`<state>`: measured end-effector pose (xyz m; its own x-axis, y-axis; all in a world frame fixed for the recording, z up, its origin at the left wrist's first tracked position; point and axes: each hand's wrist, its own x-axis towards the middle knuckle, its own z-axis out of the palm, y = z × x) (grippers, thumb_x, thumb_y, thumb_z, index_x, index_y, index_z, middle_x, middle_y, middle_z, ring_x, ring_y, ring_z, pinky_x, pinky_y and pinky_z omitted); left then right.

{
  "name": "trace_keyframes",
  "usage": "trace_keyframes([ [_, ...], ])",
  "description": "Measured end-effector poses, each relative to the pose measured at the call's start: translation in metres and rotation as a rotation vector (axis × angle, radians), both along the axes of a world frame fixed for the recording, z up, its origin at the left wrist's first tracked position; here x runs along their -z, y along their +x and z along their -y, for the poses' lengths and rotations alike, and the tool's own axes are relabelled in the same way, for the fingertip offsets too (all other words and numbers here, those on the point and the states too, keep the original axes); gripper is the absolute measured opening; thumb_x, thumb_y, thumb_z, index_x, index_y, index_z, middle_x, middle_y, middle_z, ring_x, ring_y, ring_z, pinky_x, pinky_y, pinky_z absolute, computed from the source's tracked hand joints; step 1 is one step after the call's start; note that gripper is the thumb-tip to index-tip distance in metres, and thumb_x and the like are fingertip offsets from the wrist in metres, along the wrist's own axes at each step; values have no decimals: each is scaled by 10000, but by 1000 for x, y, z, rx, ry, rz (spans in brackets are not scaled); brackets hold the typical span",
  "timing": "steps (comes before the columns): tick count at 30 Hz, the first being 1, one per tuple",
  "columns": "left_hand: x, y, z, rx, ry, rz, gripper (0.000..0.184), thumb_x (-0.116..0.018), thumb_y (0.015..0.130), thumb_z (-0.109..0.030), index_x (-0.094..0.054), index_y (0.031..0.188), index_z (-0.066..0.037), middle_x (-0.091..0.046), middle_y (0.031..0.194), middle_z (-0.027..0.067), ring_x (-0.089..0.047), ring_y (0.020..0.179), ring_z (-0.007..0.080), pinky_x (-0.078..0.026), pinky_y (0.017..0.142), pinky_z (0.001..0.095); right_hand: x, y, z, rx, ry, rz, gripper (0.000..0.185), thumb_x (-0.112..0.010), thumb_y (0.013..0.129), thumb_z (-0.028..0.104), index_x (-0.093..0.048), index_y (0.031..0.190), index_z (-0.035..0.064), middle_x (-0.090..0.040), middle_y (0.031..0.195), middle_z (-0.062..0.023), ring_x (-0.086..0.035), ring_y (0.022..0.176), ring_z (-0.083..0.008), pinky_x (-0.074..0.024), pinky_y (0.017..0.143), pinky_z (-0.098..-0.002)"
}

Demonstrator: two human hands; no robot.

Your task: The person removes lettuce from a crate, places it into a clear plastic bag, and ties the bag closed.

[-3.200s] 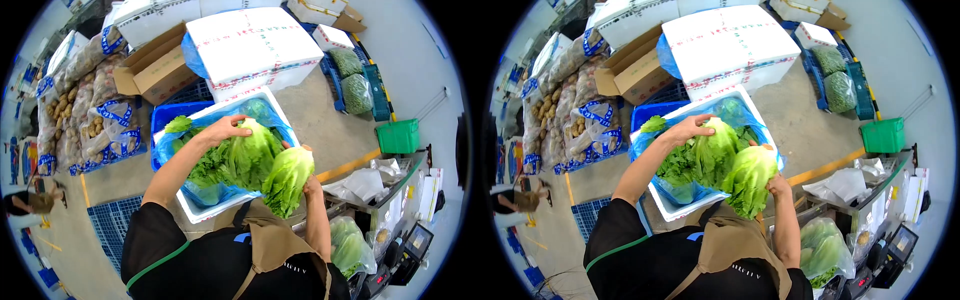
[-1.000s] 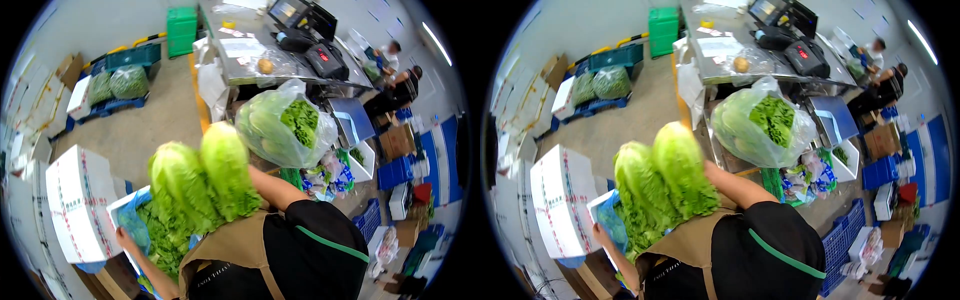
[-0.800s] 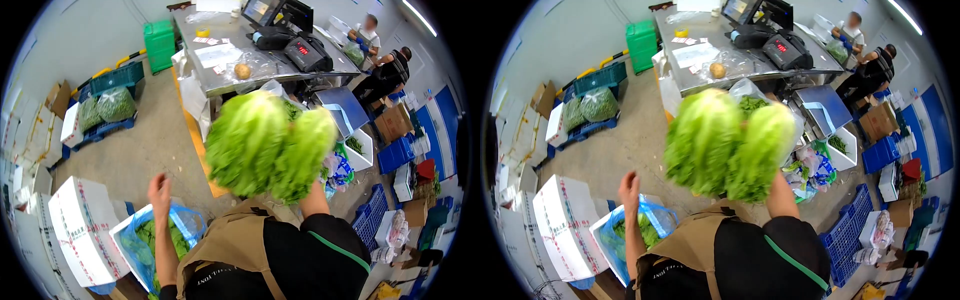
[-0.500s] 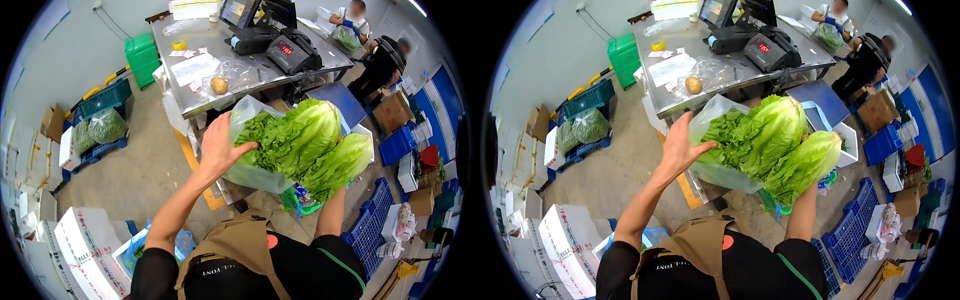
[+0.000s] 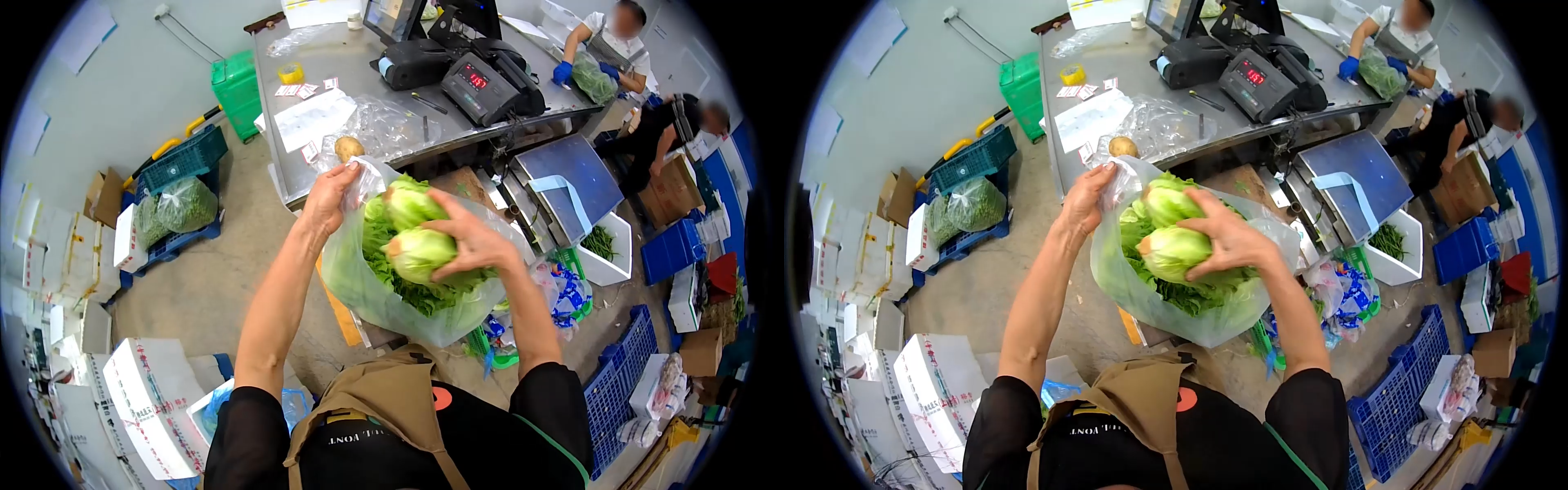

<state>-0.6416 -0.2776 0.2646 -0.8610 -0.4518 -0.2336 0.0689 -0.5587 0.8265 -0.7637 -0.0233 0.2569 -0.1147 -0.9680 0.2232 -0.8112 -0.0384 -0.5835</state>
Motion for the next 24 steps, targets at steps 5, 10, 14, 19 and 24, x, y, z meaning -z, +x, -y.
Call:
trace_keyframes([
  [5,-3,5,-9,119,-148,-20,215,-627,909,-197,-665,984,0,-668,885,27,-606,762,93,-503,681,242,66,-10,83,33,403,-130,867,-825,523,528,-598,1244,102,-235,1482,-216,-284,1325,-416,-268,1057,-581],
  [10,-8,10,-5,208,-267,26,238,-633,906,-229,-678,974,-6,-653,856,6,-569,725,62,-465,622,220,21,-20,127,84,449,122,610,-841,550,464,-686,1027,116,-689,963,-89,-648,860,-220,-504,781,-314],
  [14,-9,13,-8,213,-310,29,233,-622,912,-232,-678,959,-12,-640,815,-2,-560,698,55,-454,598,217,110,-12,152,132,353,-246,736,-685,610,672,-682,1094,117,-610,1160,-179,-513,1100,-357,-366,931,-559],
  [19,-16,11,-17,276,-360,16,240,-609,920,-244,-673,950,-15,-628,789,-10,-539,676,45,-442,605,206,157,15,143,212,218,-365,765,-683,618,658,-633,1170,132,-480,1341,-184,-256,1331,-431,-211,936,-774],
  [24,-17,13,-24,270,-544,40,308,-605,922,-256,-648,1049,21,-655,902,30,-575,805,75,-466,716,232,114,18,123,200,250,-318,869,-693,645,609,-462,1351,158,-399,1423,-150,-219,1361,-406,-174,985,-751],
])
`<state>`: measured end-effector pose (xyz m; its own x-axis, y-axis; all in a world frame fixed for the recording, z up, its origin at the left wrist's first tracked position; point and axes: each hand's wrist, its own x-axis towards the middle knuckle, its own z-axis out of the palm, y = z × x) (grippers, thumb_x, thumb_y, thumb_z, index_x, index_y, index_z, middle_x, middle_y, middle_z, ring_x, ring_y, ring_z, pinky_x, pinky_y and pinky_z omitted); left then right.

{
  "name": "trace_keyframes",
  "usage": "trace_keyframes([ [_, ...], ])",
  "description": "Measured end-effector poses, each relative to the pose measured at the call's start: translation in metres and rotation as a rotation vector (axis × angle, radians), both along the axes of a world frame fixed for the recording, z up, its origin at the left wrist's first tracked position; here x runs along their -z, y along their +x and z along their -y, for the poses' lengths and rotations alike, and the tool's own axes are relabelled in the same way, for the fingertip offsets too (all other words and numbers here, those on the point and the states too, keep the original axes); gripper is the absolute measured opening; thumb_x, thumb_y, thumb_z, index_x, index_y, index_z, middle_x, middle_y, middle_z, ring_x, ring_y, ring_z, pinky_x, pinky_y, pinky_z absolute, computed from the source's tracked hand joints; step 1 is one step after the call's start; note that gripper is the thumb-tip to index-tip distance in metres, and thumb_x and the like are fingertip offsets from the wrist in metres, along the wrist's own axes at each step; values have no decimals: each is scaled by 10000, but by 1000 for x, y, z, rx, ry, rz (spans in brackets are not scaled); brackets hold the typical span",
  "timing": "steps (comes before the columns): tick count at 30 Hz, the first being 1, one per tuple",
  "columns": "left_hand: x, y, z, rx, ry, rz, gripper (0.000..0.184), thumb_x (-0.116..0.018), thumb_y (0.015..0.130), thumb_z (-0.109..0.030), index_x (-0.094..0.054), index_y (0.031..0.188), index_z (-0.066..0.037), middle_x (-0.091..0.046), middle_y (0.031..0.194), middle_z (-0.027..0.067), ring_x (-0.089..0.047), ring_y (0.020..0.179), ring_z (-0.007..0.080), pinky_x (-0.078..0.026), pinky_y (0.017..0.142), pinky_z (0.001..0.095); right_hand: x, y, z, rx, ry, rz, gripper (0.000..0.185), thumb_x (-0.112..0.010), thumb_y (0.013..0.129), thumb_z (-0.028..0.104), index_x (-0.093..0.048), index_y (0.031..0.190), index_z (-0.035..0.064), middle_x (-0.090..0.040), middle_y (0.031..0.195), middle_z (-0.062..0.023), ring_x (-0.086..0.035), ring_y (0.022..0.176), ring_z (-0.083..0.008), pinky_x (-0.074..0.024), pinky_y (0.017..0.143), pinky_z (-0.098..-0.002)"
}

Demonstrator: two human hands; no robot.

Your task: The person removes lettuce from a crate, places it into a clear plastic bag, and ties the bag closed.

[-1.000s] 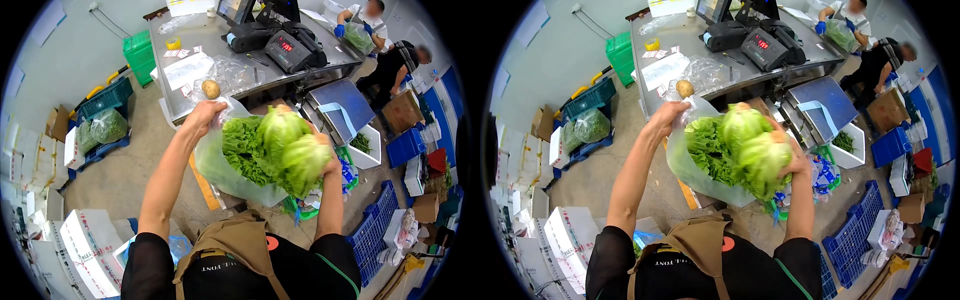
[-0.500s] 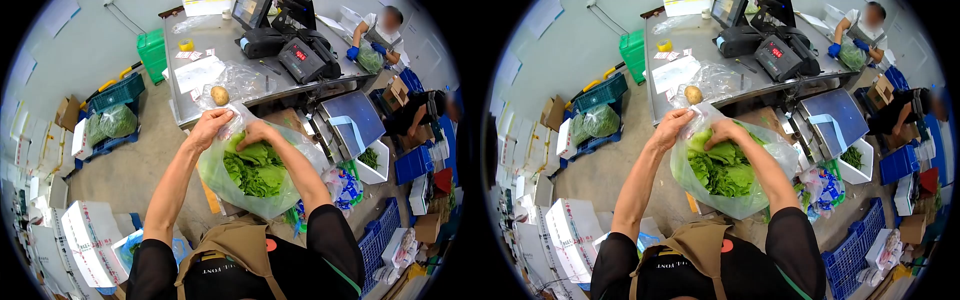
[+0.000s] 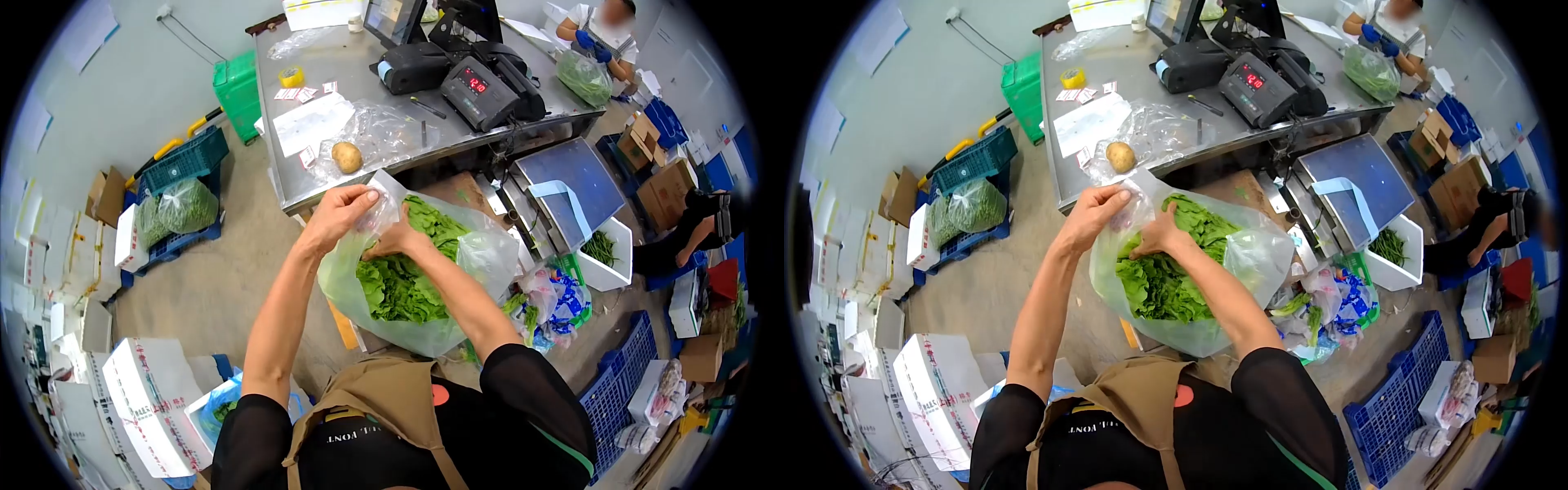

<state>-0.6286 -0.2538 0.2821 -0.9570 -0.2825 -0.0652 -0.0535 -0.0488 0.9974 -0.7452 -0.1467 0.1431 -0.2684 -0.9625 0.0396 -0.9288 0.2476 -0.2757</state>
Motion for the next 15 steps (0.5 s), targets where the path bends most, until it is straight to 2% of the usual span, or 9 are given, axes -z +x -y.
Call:
trace_keyframes([
  [3,-2,20,-9,-153,-174,-13,360,-604,921,-257,-615,1133,34,-658,1046,89,-595,942,139,-465,834,267,-42,11,-15,-44,70,58,702,-664,747,485,-485,1322,124,-432,1370,-171,-273,1332,-405,-171,1019,-720],
  [6,-2,62,-8,-312,-362,-63,352,-605,918,-240,-609,1136,38,-656,1041,97,-595,950,149,-464,841,267,-78,38,-53,73,-201,-29,395,-610,829,328,-590,1131,74,-545,1174,-184,-441,1200,-363,-306,993,-615],
  [9,39,125,9,-468,-215,-8,347,-603,918,-223,-600,1135,47,-657,1030,115,-613,917,164,-478,826,277,-111,65,-92,81,-263,41,151,-614,832,164,-596,938,57,-601,907,-141,-580,901,-305,-427,834,-463],
  [12,89,225,3,-633,30,205,322,-592,925,-223,-613,1125,29,-660,1008,119,-632,869,169,-507,779,291,-115,109,-107,-176,-325,119,129,-609,822,153,-579,749,50,-589,707,-101,-575,703,-308,-428,687,-412],
  [15,136,310,-15,-770,60,332,349,-594,924,-242,-600,1142,30,-661,972,129,-639,843,179,-523,743,285,-96,152,-91,-380,-286,315,42,-551,698,91,-583,675,74,-604,687,-122,-599,655,-324,-454,624,-433],
])
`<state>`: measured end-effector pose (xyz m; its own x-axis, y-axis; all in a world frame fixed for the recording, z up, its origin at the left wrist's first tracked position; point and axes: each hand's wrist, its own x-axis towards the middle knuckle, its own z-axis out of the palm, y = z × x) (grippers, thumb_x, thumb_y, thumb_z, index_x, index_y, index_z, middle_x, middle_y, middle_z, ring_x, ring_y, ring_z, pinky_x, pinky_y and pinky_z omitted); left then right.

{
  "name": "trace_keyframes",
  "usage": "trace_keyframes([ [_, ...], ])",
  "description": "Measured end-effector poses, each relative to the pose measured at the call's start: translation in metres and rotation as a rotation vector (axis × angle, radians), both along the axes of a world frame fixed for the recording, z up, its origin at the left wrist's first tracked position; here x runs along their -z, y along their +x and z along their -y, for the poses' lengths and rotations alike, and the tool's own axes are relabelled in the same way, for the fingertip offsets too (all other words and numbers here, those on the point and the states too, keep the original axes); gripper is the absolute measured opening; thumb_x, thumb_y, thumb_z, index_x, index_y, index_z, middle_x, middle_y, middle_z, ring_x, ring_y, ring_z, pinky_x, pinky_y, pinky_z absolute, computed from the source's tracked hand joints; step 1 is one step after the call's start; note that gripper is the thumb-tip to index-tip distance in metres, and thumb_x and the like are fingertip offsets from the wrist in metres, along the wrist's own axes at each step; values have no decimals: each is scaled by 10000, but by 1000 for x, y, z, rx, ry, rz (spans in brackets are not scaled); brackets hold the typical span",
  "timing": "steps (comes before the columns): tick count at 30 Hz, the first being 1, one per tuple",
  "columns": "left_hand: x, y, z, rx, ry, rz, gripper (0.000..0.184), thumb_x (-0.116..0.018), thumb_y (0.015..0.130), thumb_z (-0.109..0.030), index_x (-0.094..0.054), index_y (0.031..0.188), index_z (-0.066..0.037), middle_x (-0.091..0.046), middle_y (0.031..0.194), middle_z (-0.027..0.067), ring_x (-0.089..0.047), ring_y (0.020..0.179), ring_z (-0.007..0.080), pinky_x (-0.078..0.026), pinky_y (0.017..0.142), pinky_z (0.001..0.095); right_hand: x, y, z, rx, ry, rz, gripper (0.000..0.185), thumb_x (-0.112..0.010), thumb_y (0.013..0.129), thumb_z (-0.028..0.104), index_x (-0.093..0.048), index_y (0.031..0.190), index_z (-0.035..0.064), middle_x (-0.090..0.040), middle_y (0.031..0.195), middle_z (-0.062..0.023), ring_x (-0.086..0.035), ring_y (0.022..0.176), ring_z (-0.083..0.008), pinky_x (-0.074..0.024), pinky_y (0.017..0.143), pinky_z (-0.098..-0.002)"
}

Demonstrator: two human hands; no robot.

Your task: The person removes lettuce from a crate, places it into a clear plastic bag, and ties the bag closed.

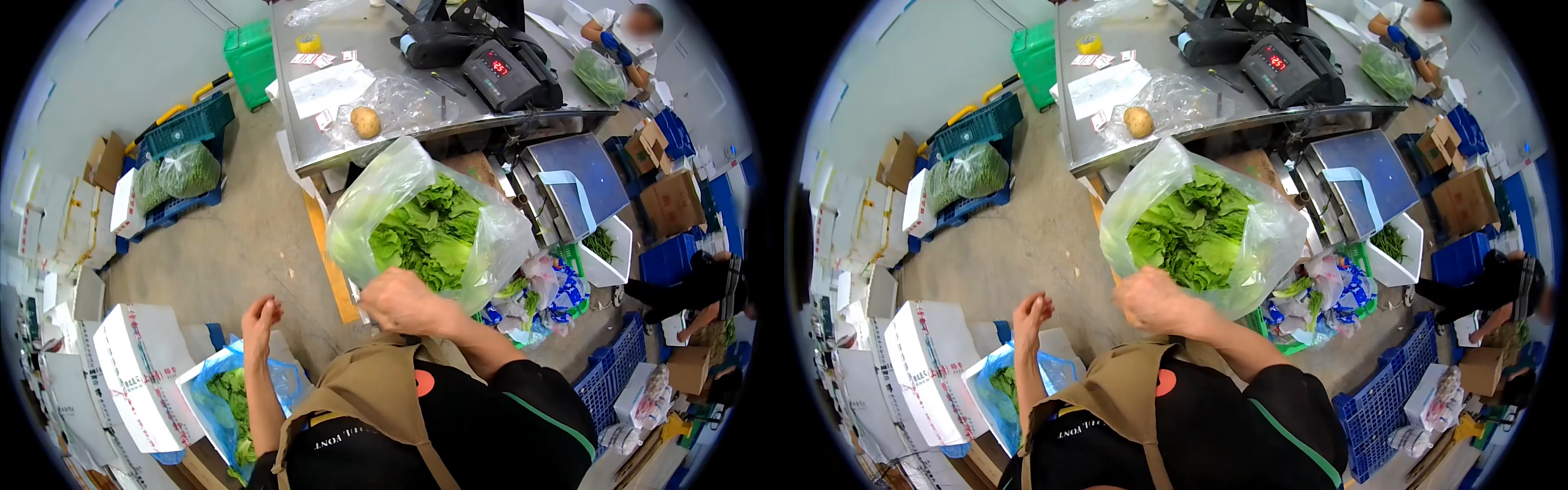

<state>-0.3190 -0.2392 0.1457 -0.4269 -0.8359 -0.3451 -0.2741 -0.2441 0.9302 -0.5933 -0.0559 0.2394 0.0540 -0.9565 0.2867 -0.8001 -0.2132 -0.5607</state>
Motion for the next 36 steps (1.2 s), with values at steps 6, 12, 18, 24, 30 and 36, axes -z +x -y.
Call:
trace_keyframes([
  [6,87,164,-64,-348,126,120,289,-597,909,-199,-625,1080,33,-659,872,92,-614,716,136,-481,613,256,36,106,83,-507,299,-94,208,-583,792,204,-577,722,8,-608,723,-185,-603,740,-382,-468,647,-479],
  [12,129,323,-161,-741,99,307,245,-574,876,-197,-652,917,32,-546,641,8,-456,551,78,-340,493,251,45,227,130,-880,518,-213,256,-593,837,235,-602,1008,45,-640,880,-190,-622,860,-369,-496,752,-467],
  [18,172,458,-287,-1299,24,762,287,-598,809,-241,-697,955,-15,-693,900,174,-670,841,301,-509,773,374,47,331,118,-1136,537,-185,315,-622,820,153,-582,1110,35,-636,941,-205,-590,903,-386,-475,778,-454],
  [24,185,463,-319,-1233,69,876,228,-594,777,-203,-703,885,-34,-681,848,173,-658,801,323,-506,749,384,76,389,112,-1207,595,-329,333,-631,798,142,-587,1111,38,-636,920,-209,-597,882,-389,-472,774,-469],
  [30,179,398,-201,-937,-119,496,214,-599,868,-115,-656,1020,24,-687,928,151,-650,832,217,-503,766,326,88,399,114,-1067,497,-421,169,-602,795,161,-589,902,31,-613,769,-184,-621,766,-351,-475,721,-490],
  [36,65,252,-70,-463,-238,72,242,-595,906,-135,-627,1081,28,-654,952,80,-588,861,141,-474,789,269,29,289,94,-394,33,-162,294,-655,754,140,-583,1026,53,-592,968,-148,-584,930,-325,-465,825,-438],
])
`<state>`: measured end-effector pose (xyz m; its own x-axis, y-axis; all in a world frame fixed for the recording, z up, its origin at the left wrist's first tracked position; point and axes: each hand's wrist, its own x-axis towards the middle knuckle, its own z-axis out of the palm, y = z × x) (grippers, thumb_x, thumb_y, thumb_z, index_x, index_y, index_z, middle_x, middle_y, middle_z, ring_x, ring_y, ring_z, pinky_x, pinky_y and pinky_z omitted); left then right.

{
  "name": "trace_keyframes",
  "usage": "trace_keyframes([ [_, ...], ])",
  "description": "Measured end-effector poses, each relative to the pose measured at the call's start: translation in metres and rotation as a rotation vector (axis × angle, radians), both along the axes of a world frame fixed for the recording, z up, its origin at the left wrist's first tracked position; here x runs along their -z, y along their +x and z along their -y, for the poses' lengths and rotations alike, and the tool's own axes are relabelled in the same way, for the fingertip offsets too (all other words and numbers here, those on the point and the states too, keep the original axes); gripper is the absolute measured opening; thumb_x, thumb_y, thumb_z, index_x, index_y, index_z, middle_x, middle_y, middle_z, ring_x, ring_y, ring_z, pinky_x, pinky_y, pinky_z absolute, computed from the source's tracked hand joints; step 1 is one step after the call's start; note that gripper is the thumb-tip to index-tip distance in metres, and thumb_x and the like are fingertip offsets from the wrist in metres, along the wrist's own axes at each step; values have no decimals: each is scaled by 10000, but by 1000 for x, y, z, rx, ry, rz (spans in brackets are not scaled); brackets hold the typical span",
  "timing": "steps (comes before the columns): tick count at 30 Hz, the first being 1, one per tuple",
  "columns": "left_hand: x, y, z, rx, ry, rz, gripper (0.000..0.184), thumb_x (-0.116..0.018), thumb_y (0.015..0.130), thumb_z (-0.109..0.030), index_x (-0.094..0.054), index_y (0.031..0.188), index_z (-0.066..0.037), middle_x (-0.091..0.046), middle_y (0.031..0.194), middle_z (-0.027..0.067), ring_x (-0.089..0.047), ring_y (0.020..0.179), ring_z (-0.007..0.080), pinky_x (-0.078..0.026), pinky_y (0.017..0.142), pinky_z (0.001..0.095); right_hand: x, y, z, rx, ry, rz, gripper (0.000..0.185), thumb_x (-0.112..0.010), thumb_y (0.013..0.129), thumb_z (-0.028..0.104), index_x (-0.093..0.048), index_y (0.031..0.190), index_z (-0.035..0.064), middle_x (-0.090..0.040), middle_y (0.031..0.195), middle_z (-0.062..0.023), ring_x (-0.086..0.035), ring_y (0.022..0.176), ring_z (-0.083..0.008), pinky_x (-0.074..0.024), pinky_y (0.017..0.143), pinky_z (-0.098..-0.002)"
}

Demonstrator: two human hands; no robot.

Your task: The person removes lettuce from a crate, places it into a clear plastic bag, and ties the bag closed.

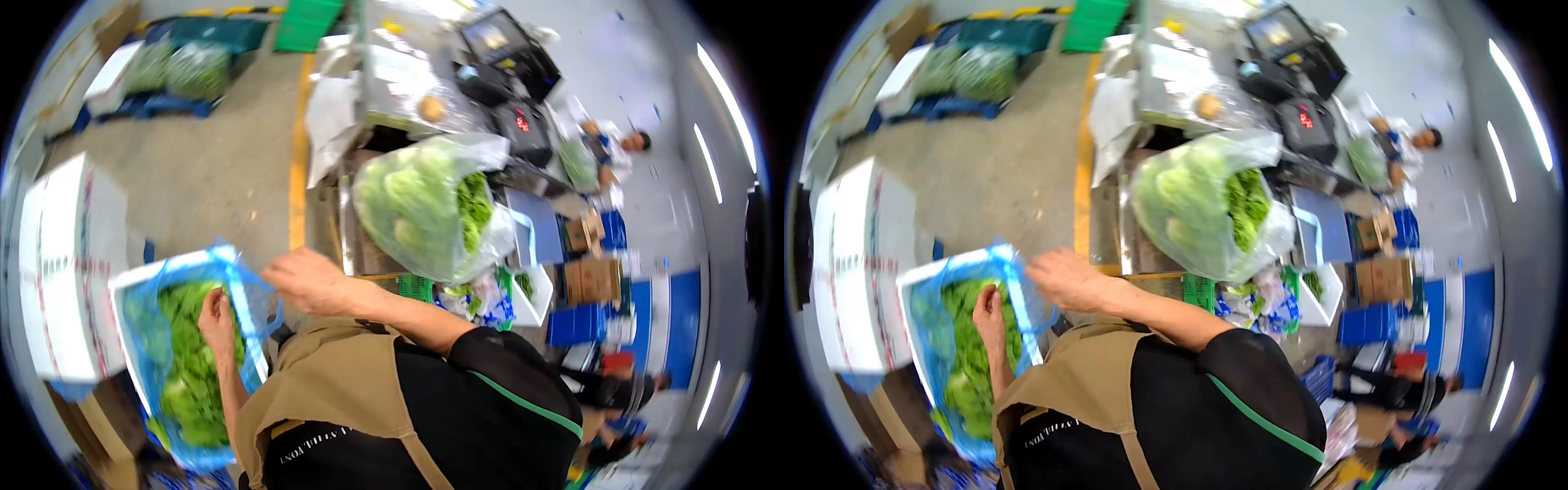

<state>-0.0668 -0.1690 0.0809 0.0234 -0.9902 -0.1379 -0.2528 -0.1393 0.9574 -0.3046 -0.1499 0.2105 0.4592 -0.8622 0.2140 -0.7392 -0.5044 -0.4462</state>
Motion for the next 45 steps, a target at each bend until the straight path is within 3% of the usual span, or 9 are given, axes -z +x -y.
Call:
trace_keyframes([
  [6,-77,-151,61,560,-207,-125,240,-641,867,-134,-626,1050,20,-665,932,100,-621,838,162,-494,770,288,-29,-198,-77,1129,-549,-217,408,-665,778,157,-567,1136,-14,-589,1128,-213,-564,1040,-367,-445,914,-450],
  [14,-169,-427,56,832,-856,2,531,-730,777,-311,-574,1162,20,-617,1124,195,-587,1057,320,-449,906,412,40,-391,-169,1961,-1,-432,573,-724,738,291,-526,1147,-57,-582,1100,-254,-555,1059,-368,-421,931,-473],
  [17,-168,-513,49,805,-990,234,568,-693,800,-343,-545,1168,63,-620,1125,207,-601,1019,363,-450,899,454,65,-456,-207,1906,238,49,427,-657,772,195,-509,1082,-59,-587,1086,-259,-577,993,-392,-460,815,-521],
  [20,-170,-565,62,1109,-613,359,456,-640,843,-331,-589,1062,66,-653,966,186,-631,862,336,-495,783,422,62,-472,-241,1484,-381,1429,332,-580,781,93,-523,1086,-25,-626,1006,-223,-625,890,-364,-492,724,-522],
  [23,-171,-583,72,1199,106,-250,362,-586,886,-318,-607,968,34,-654,800,115,-622,670,234,-501,605,356,8,-458,-247,1119,-256,2267,215,-587,813,94,-565,1007,4,-639,849,-148,-626,708,-280,-508,656,-471],
  [25,-197,-575,79,1234,568,-245,298,-602,894,-344,-597,868,-46,-554,635,15,-433,440,87,-330,385,251,18,-473,-261,1064,-12,2208,215,-591,822,99,-539,1011,10,-631,883,-123,-627,741,-236,-503,636,-386],
  [30,-238,-559,90,1045,313,-378,205,-649,872,-241,-603,890,-42,-524,624,-27,-344,397,32,-268,360,201,-62,-492,-246,1144,4,1733,106,-575,829,85,-490,772,61,-360,516,25,-288,399,-83,-396,541,-319],
  [41,-252,-505,102,762,90,-613,197,-553,928,-177,-593,873,9,-590,639,43,-363,316,74,-294,306,212,-120,-506,-229,871,-149,1668,118,-574,802,59,-456,797,62,-330,474,15,-314,376,-107,-387,523,-332],
  [45,-230,-514,85,642,176,-469,223,-589,908,-196,-601,845,18,-575,605,44,-387,331,80,-334,334,208,-94,-515,-223,1174,-12,1542,132,-585,774,48,-456,796,50,-366,500,12,-335,379,-100,-407,497,-310],
])
